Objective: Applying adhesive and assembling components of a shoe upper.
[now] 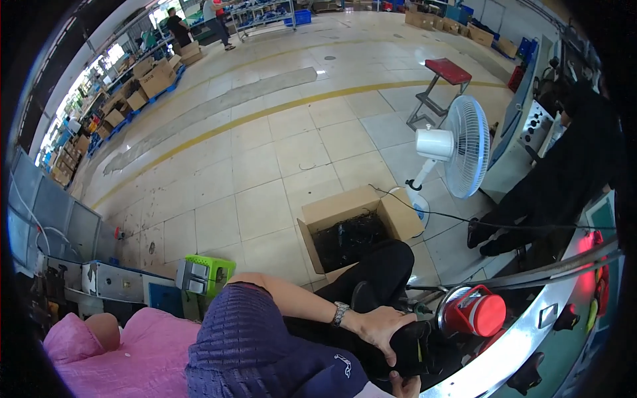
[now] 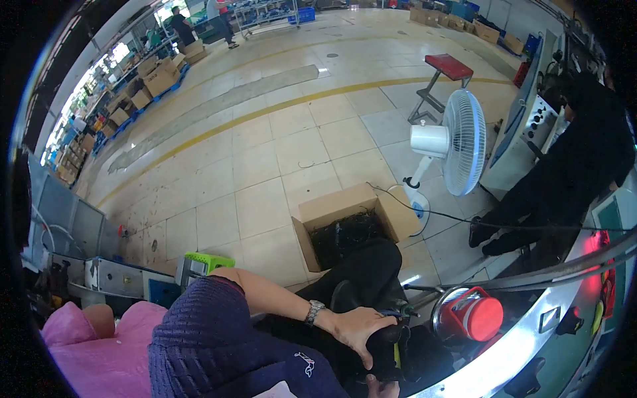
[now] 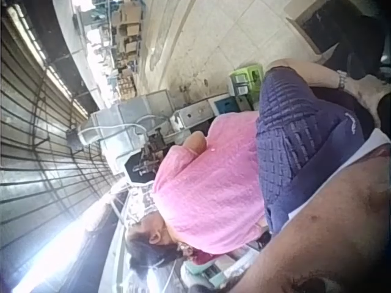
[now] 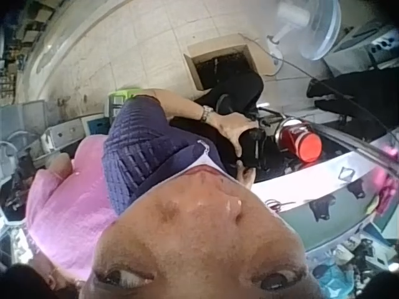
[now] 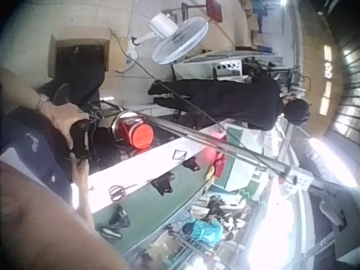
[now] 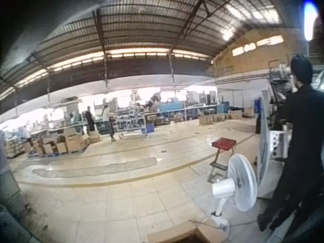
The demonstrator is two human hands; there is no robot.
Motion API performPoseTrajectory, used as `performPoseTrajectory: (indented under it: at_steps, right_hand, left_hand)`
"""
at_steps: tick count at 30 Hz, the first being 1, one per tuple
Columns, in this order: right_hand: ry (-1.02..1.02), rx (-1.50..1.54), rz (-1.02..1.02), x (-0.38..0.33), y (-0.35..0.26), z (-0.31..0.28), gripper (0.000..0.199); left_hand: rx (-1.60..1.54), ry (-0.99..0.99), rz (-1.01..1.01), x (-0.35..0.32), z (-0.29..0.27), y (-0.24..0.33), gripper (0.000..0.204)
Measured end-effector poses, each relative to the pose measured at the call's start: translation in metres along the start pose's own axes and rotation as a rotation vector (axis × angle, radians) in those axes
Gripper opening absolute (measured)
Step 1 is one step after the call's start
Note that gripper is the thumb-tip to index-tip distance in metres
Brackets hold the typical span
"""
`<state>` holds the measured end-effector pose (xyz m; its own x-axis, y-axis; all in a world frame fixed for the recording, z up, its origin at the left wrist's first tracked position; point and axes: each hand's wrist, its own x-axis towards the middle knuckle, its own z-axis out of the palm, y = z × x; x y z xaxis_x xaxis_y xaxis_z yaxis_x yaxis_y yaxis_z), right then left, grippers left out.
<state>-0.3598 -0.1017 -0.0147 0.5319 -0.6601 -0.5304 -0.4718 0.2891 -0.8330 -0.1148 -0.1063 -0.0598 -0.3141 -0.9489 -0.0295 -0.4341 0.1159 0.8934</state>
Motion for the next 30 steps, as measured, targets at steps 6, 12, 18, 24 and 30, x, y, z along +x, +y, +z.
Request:
performPoseTrajectory:
  at_steps: [6, 12, 18, 24, 30]
  right_hand:
    - [0.227, -0.110, 0.047, 0.025, -0.010, 0.017, 0.039]
    - [0.274, -0.130, -0.077, 0.048, -0.034, 0.018, 0.038]
    - [0.279, 0.065, -0.203, 0.025, -0.060, -0.001, 0.038]
    - [0.506, -0.368, -0.206, -0.038, -0.058, 0.024, 0.090]
    - [0.533, -0.375, -0.073, -0.041, 0.007, 0.045, 0.080]
  left_hand:
    - [0.007, -0.007, -0.040, 0.012, -0.018, -0.019, 0.104]
    - [-0.022, 0.103, -0.044, 0.028, -0.020, -0.036, 0.095]
    - [-0.245, -0.021, -0.071, 0.046, -0.030, -0.011, 0.098]
    - [-1.079, -0.278, -0.096, 0.033, 0.007, 0.011, 0.099]
    - [-0.265, -0.315, 0.111, -0.004, 0.035, 0.004, 0.099]
